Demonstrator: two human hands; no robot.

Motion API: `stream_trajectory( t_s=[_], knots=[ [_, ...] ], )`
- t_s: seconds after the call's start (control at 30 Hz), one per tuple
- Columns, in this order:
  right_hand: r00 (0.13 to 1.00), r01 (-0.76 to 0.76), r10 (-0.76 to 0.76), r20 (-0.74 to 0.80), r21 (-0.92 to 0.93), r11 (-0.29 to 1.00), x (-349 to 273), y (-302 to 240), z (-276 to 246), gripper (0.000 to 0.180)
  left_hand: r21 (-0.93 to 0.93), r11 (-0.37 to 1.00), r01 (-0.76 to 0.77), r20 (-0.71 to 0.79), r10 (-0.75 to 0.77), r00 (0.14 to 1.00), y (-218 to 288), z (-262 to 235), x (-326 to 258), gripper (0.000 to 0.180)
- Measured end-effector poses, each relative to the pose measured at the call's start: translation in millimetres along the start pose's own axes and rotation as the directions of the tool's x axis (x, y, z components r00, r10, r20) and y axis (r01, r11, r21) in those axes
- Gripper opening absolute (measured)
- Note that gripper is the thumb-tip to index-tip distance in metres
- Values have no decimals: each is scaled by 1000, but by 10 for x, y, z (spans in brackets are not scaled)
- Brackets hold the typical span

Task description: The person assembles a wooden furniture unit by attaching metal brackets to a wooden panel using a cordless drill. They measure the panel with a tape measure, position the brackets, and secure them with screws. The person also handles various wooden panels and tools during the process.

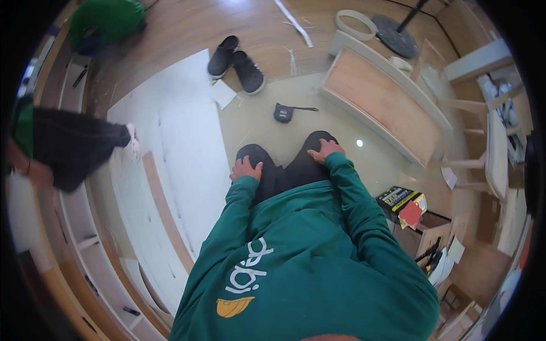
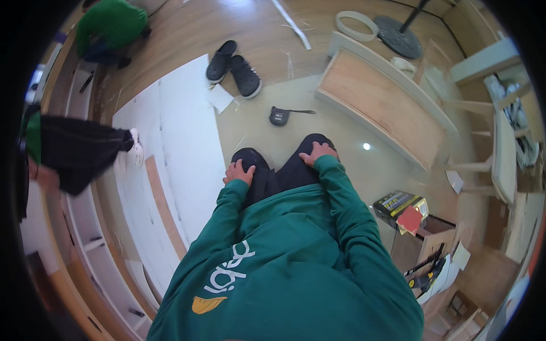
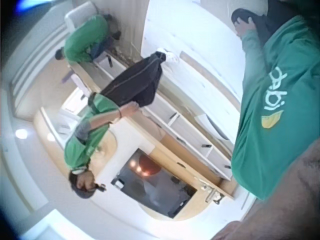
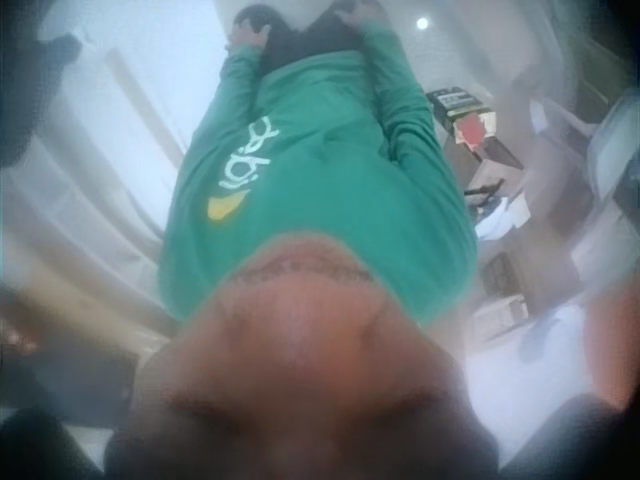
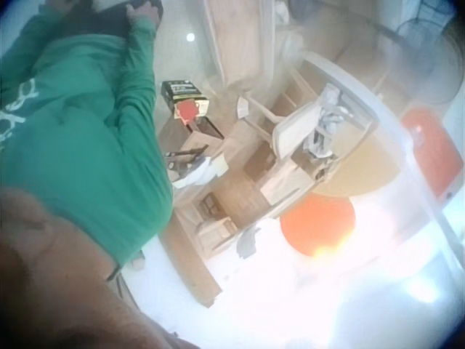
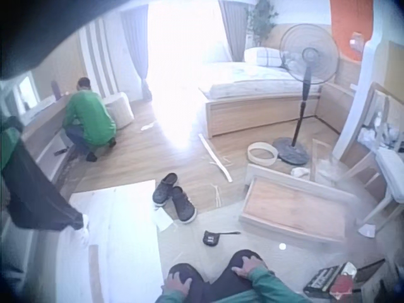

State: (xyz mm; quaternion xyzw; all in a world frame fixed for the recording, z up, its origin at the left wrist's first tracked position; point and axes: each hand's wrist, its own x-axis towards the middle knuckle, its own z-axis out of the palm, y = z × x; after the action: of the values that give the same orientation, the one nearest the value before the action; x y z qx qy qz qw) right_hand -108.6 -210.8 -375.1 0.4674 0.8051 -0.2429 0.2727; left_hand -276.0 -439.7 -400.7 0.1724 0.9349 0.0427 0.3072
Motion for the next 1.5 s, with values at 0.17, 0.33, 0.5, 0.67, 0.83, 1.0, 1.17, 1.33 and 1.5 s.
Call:
stream_trajectory(
  t_s=[0.17,0.33,0.5,0.67,0.83,1.0,1.17,1.33,1.5],
  knots=[
    [1000,-22,22,-1,-5,1000,109,10,-79,76,18,1000,-9,-15,9,1000,66,-21,97,69],
    [995,93,-93,-26,0,996,187,4,-24,84,-18,1000,-7,-36,6,999,-19,54,120,61],
    [983,184,-185,-21,-41,982,414,129,128,88,13,1000,-14,-71,15,997,-12,53,153,50],
    [983,181,-184,-8,-127,975,275,16,39,80,-50,999,-9,-81,5,997,-89,71,31,46],
    [963,269,-263,57,-238,933,461,-57,-8,82,-181,982,-62,-134,38,990,-175,-27,9,48],
    [956,291,-253,150,-356,888,704,13,69,85,-146,989,-24,-193,-4,981,-92,57,-49,39],
    [946,323,-292,137,-387,864,743,-10,124,88,-138,990,23,-241,-56,969,-78,171,1,35],
    [936,352,-308,171,-406,843,844,60,158,89,-127,990,65,-243,-94,966,-63,351,89,32],
    [943,301,-202,263,-421,856,961,-33,43,83,-79,996,37,-278,-58,959,-66,324,191,39]
  ],
)
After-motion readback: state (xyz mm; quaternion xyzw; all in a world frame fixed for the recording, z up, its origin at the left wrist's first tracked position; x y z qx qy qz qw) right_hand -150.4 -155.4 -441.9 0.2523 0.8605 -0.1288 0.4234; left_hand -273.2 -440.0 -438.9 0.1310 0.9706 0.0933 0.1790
